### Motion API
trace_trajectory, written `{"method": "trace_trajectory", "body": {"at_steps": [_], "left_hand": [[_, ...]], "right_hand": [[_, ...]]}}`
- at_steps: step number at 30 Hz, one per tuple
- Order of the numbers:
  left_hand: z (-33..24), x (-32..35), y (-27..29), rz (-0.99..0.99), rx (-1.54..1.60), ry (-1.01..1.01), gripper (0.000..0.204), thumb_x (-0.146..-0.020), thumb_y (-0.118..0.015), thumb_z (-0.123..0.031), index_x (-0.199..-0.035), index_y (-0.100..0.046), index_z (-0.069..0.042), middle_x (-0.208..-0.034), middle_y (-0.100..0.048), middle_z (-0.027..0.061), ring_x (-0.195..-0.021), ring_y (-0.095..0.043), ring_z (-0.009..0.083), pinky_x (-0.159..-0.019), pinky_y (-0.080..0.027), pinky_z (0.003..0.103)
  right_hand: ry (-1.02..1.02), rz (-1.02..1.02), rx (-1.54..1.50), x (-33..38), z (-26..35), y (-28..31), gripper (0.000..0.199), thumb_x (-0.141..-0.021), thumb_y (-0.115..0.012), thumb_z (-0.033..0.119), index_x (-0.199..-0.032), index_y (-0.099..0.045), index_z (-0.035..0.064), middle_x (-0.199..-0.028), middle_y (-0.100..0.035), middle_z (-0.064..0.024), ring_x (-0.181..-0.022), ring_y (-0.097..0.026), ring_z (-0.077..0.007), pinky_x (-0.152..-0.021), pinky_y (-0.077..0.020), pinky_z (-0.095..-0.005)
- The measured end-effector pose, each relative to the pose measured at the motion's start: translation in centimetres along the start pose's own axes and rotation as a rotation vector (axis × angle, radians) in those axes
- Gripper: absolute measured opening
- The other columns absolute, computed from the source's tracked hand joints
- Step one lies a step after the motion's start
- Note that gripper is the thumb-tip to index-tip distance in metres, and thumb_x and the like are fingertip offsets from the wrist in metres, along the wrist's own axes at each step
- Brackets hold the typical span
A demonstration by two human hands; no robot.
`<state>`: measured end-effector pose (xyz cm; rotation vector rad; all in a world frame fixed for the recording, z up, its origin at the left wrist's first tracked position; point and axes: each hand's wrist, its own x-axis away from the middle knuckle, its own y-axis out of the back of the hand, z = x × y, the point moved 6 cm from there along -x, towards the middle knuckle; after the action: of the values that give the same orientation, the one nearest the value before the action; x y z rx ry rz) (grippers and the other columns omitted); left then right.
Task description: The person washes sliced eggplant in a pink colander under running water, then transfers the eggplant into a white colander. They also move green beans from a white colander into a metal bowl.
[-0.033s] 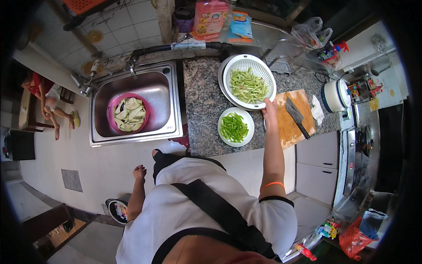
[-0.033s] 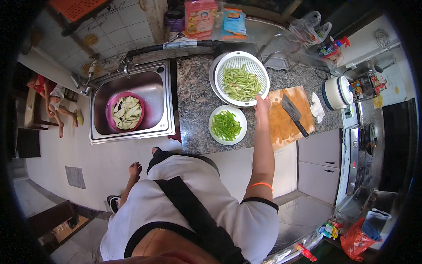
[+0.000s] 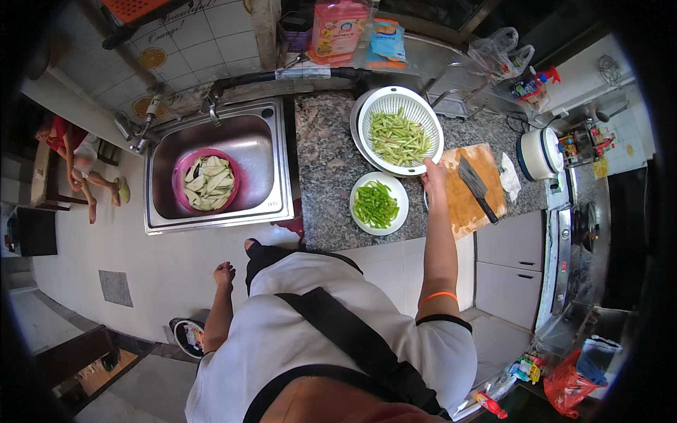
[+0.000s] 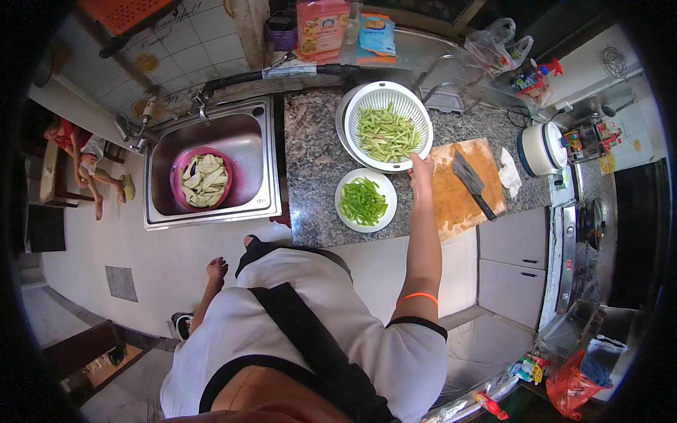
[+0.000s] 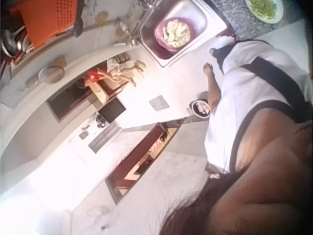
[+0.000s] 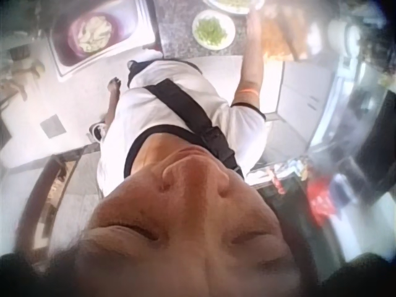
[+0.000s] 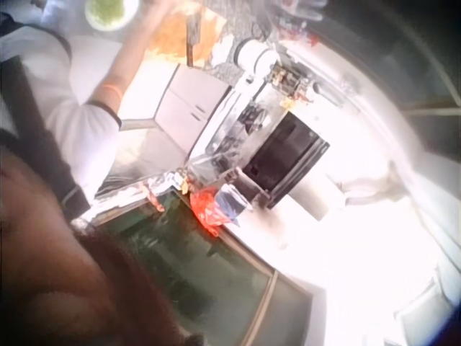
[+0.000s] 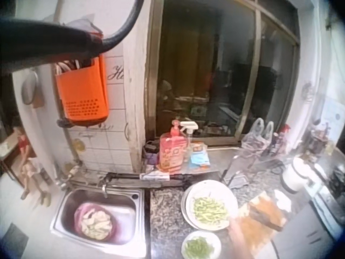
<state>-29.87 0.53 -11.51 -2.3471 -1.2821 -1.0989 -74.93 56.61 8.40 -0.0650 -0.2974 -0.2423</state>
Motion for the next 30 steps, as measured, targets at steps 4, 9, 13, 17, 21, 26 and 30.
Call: {"method": "trace_trajectory", "body": {"at_steps": [4, 9, 13, 17, 21, 26, 30], "left_hand": [[-2.1, -0.2, -1.4, 0.041, 0.047, -0.068, 0.014, -0.079, -0.055, -0.014, -0.086, -0.054, -0.001, -0.072, -0.055, 0.0068, -0.059, -0.053, 0.0139, -0.051, -0.046, 0.023], [-4.4, 1.0, -3.0, 0.076, 0.062, -0.115, 0.017, -0.08, -0.057, -0.016, -0.089, -0.056, -0.002, -0.077, -0.056, 0.0069, -0.063, -0.055, 0.0147, -0.059, -0.048, 0.024], [-7.8, 3.5, -5.1, 0.106, 0.024, -0.17, 0.017, -0.081, -0.057, -0.017, -0.089, -0.056, -0.002, -0.078, -0.056, 0.0067, -0.065, -0.056, 0.0141, -0.059, -0.048, 0.023], [-8.9, 3.1, -5.1, 0.123, 0.012, -0.202, 0.018, -0.08, -0.057, -0.018, -0.089, -0.056, -0.002, -0.078, -0.057, 0.0063, -0.064, -0.056, 0.0136, -0.057, -0.047, 0.022], [-8.7, 2.4, -5.6, 0.122, -0.009, -0.197, 0.017, -0.08, -0.058, -0.018, -0.088, -0.056, -0.003, -0.076, -0.057, 0.0059, -0.062, -0.056, 0.0132, -0.054, -0.046, 0.021], [-7.6, 2.6, -5.8, 0.099, -0.051, -0.143, 0.014, -0.079, -0.057, -0.014, -0.087, -0.056, -0.002, -0.074, -0.057, 0.006, -0.06, -0.055, 0.0123, -0.053, -0.046, 0.021], [-6.6, 2.7, -6.3, 0.135, -0.12, -0.143, 0.015, -0.08, -0.056, -0.015, -0.088, -0.056, -0.002, -0.076, -0.058, 0.0067, -0.063, -0.056, 0.0126, -0.054, -0.046, 0.021]], "right_hand": [[-0.089, -0.075, 0.042, 1.8, 1.5, -2.0, 0.026, -0.07, -0.05, -0.004, -0.095, -0.053, 0.0028, -0.083, -0.059, -0.0079, -0.062, -0.059, -0.017, -0.046, -0.0489, -0.0265], [-0.04, -0.113, -0.327, 0.8, 0.1, -1.1, 0.034, -0.068, -0.05, -0.005, -0.102, -0.05, -0.0019, -0.092, -0.059, -0.0094, -0.076, -0.059, -0.0204, -0.062, -0.0507, -0.0296], [0.016, -0.059, -0.515, 0.5, -0.2, 1.2, 0.039, -0.068, -0.048, -0.007, -0.107, -0.047, -0.0028, -0.099, -0.056, -0.0118, -0.087, -0.056, -0.0238, -0.077, -0.0475, -0.0341], [0.104, -0.023, -0.598, 4.0, 3.0, 3.9, 0.045, -0.067, -0.048, -0.007, -0.112, -0.044, -0.0041, -0.105, -0.054, -0.0145, -0.095, -0.053, -0.0266, -0.085, -0.0433, -0.0365], [0.278, -0.095, -0.569, 6.3, 4.3, 11.5, 0.048, -0.066, -0.046, -0.007, -0.114, -0.042, -0.0049, -0.107, -0.053, -0.0149, -0.096, -0.053, -0.0268, -0.087, -0.0421, -0.036], [0.256, -0.343, -0.531, 10.5, 2.0, 17.4, 0.048, -0.065, -0.045, -0.007, -0.113, -0.041, -0.0041, -0.108, -0.052, -0.0142, -0.097, -0.052, -0.0276, -0.087, -0.0429, -0.038], [0.232, -0.445, -0.534, 11.7, -1.9, 19.9, 0.048, -0.068, -0.046, -0.005, -0.116, -0.04, -0.0007, -0.109, -0.051, -0.0144, -0.098, -0.052, -0.0266, -0.085, -0.0446, -0.0383]]}}
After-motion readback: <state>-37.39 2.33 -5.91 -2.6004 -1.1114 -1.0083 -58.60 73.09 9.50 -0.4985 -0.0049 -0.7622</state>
